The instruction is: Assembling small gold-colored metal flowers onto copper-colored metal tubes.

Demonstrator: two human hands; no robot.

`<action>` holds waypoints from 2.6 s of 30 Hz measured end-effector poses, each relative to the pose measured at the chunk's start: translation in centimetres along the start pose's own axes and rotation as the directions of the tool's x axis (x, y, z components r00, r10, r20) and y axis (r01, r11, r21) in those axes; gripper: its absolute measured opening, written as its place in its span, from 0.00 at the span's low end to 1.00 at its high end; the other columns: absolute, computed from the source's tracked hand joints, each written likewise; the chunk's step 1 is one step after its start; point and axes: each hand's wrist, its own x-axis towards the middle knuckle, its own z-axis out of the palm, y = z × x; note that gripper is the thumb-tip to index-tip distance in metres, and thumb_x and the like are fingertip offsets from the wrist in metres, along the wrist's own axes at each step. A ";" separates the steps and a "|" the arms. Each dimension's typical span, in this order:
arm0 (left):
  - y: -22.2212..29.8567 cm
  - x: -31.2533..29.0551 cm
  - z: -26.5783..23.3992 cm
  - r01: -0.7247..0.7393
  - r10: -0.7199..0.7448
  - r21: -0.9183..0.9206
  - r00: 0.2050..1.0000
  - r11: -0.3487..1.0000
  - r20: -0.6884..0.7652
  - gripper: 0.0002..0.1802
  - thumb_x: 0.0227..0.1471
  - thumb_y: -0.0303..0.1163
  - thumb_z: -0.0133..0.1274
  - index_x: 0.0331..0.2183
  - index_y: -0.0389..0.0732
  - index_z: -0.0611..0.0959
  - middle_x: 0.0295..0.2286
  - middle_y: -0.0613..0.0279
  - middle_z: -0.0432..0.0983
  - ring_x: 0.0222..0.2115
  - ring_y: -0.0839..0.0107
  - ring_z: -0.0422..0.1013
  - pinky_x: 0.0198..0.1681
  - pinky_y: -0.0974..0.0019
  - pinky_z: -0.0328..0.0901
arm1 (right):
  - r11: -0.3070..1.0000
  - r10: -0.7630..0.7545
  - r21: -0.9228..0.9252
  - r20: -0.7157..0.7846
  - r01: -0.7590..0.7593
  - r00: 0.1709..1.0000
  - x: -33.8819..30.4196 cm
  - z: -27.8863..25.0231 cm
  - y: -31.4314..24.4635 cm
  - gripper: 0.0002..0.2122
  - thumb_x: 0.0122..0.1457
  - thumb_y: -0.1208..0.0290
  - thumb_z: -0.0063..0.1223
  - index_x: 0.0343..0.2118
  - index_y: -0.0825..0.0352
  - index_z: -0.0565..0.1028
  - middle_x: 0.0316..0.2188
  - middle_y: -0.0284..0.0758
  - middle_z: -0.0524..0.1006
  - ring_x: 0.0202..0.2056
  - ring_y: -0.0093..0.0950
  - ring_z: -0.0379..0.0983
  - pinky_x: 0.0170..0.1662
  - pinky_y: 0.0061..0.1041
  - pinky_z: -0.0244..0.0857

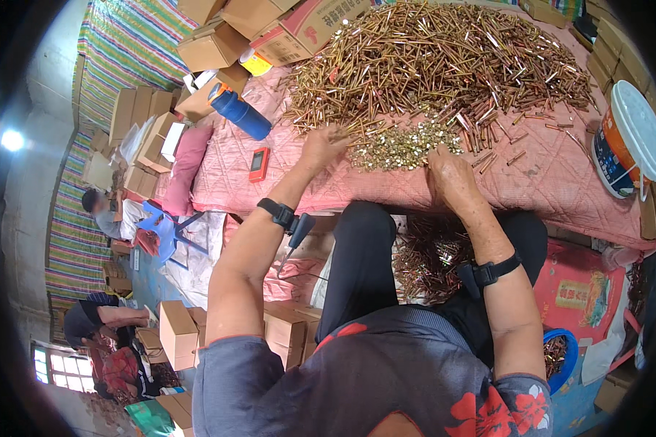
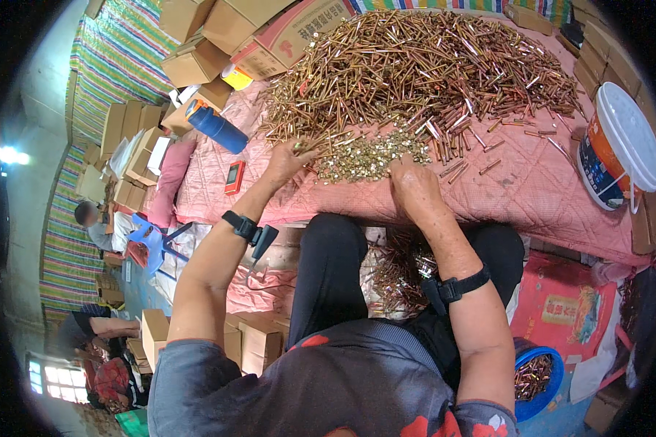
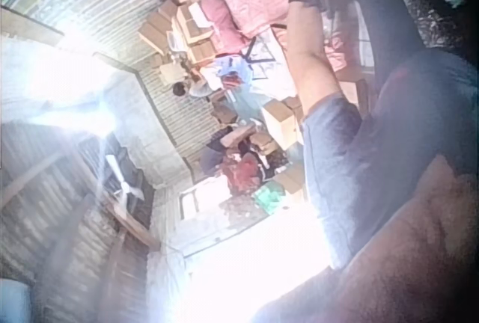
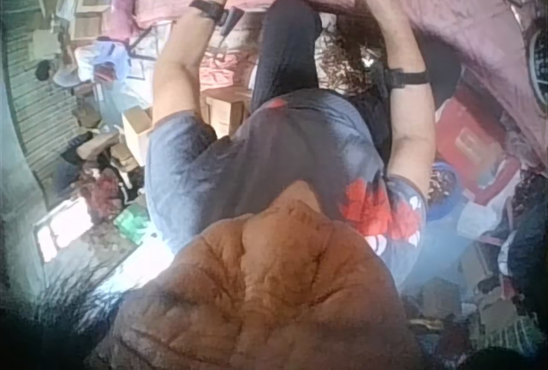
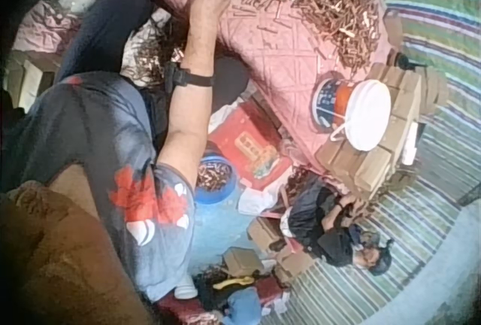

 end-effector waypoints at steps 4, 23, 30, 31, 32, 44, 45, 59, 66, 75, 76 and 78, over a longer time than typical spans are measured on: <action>1.0 0.5 1.3 -0.181 0.127 0.597 0.983 0.782 0.133 0.12 0.44 0.36 0.57 0.32 0.39 0.79 0.29 0.51 0.77 0.32 0.53 0.74 0.35 0.55 0.68 | 1.000 0.013 0.025 0.016 -0.013 1.000 0.0 -0.2 -0.2 0.01 0.49 0.80 0.47 0.26 0.70 0.70 0.28 0.45 0.70 0.27 0.44 0.74 0.30 0.39 0.68; -0.6 -4.0 -2.8 0.680 -0.677 -0.543 0.692 0.494 0.251 0.06 0.53 0.29 0.51 0.27 0.37 0.76 0.17 0.61 0.73 0.12 0.78 0.63 0.08 0.75 0.51 | 0.999 0.026 0.040 0.004 -0.026 1.000 -0.2 0.1 0.1 0.01 0.50 0.78 0.47 0.25 0.69 0.70 0.27 0.45 0.71 0.27 0.44 0.74 0.31 0.40 0.69; -4.9 -1.7 -0.2 0.430 -0.425 0.048 0.901 0.902 -0.080 0.10 0.48 0.27 0.51 0.19 0.35 0.76 0.14 0.58 0.73 0.09 0.73 0.63 0.09 0.71 0.53 | 0.998 0.014 0.056 0.007 -0.014 1.000 0.2 -0.2 -0.6 0.02 0.49 0.78 0.48 0.26 0.69 0.71 0.28 0.46 0.71 0.28 0.44 0.74 0.33 0.41 0.69; -3.7 -1.1 0.5 0.493 -0.492 0.032 0.870 0.870 -0.042 0.09 0.48 0.27 0.51 0.20 0.34 0.76 0.15 0.57 0.73 0.09 0.73 0.63 0.09 0.71 0.54 | 0.998 0.037 0.047 0.029 -0.038 0.999 -0.1 -0.2 -0.2 0.02 0.49 0.78 0.48 0.26 0.69 0.71 0.29 0.46 0.71 0.29 0.44 0.74 0.32 0.41 0.69; -3.1 -0.9 0.7 0.557 -0.557 0.020 0.831 0.830 -0.020 0.09 0.49 0.28 0.52 0.21 0.34 0.76 0.15 0.56 0.73 0.09 0.73 0.64 0.09 0.70 0.54 | 0.998 0.045 0.045 0.045 -0.047 0.998 0.0 -0.4 -0.2 0.02 0.48 0.78 0.48 0.26 0.69 0.71 0.29 0.46 0.71 0.29 0.44 0.74 0.32 0.41 0.69; 8.2 -1.0 4.0 0.526 -0.499 -0.693 0.823 0.493 0.270 0.06 0.54 0.29 0.53 0.33 0.37 0.75 0.25 0.58 0.79 0.13 0.82 0.63 0.09 0.79 0.53 | 0.999 0.020 0.042 0.003 -0.020 1.000 -0.1 0.3 0.3 0.02 0.48 0.78 0.49 0.26 0.68 0.71 0.29 0.45 0.72 0.27 0.44 0.74 0.30 0.40 0.69; 8.8 -0.7 4.2 0.496 -0.449 -0.698 0.851 0.516 0.273 0.06 0.54 0.29 0.53 0.33 0.37 0.75 0.26 0.57 0.79 0.13 0.82 0.63 0.10 0.79 0.53 | 0.999 0.014 0.034 -0.004 -0.014 1.000 -0.1 0.3 0.2 0.02 0.48 0.79 0.49 0.25 0.68 0.71 0.28 0.45 0.72 0.27 0.44 0.74 0.30 0.40 0.69; 27.5 -9.1 -3.4 0.164 0.880 -0.986 0.466 0.011 0.087 0.14 0.55 0.34 0.49 0.19 0.42 0.75 0.17 0.55 0.74 0.10 0.63 0.67 0.12 0.68 0.59 | 0.998 0.008 0.061 -0.032 -0.006 0.999 0.0 0.2 -0.1 0.01 0.48 0.78 0.48 0.24 0.68 0.71 0.26 0.44 0.71 0.26 0.44 0.74 0.29 0.41 0.68; 30.5 -16.9 -2.7 0.250 0.688 -0.808 0.684 -0.533 -0.242 0.16 0.59 0.42 0.44 0.41 0.41 0.78 0.37 0.53 0.77 0.18 0.71 0.71 0.23 0.69 0.69 | 0.995 0.007 0.105 -0.050 -0.002 0.999 -0.7 0.4 0.3 0.03 0.48 0.78 0.49 0.24 0.71 0.68 0.27 0.47 0.70 0.26 0.49 0.71 0.28 0.43 0.66; 28.9 -16.7 -7.7 0.221 0.747 -0.924 0.658 -0.312 -0.095 0.12 0.59 0.38 0.45 0.35 0.41 0.78 0.34 0.55 0.77 0.16 0.73 0.68 0.19 0.71 0.64 | 0.997 0.031 0.072 0.027 -0.033 0.999 -0.1 0.6 0.3 0.03 0.49 0.77 0.49 0.26 0.71 0.70 0.28 0.48 0.71 0.28 0.49 0.72 0.31 0.43 0.68; 29.3 -15.9 -7.5 0.217 0.761 -0.938 0.644 -0.272 -0.071 0.12 0.58 0.37 0.45 0.35 0.40 0.78 0.33 0.55 0.77 0.15 0.73 0.68 0.19 0.72 0.63 | 0.997 0.040 0.062 0.062 -0.044 0.997 0.2 0.6 0.0 0.04 0.50 0.76 0.49 0.27 0.71 0.71 0.29 0.47 0.72 0.29 0.48 0.73 0.33 0.43 0.68; 27.4 -19.4 -11.3 0.217 0.790 -0.957 0.613 -0.193 -0.020 0.12 0.58 0.36 0.45 0.33 0.40 0.78 0.33 0.55 0.77 0.15 0.74 0.67 0.17 0.72 0.62 | 0.995 0.090 0.033 0.118 -0.095 0.989 0.1 0.1 0.1 0.05 0.50 0.75 0.49 0.29 0.71 0.73 0.31 0.47 0.73 0.31 0.47 0.74 0.35 0.43 0.69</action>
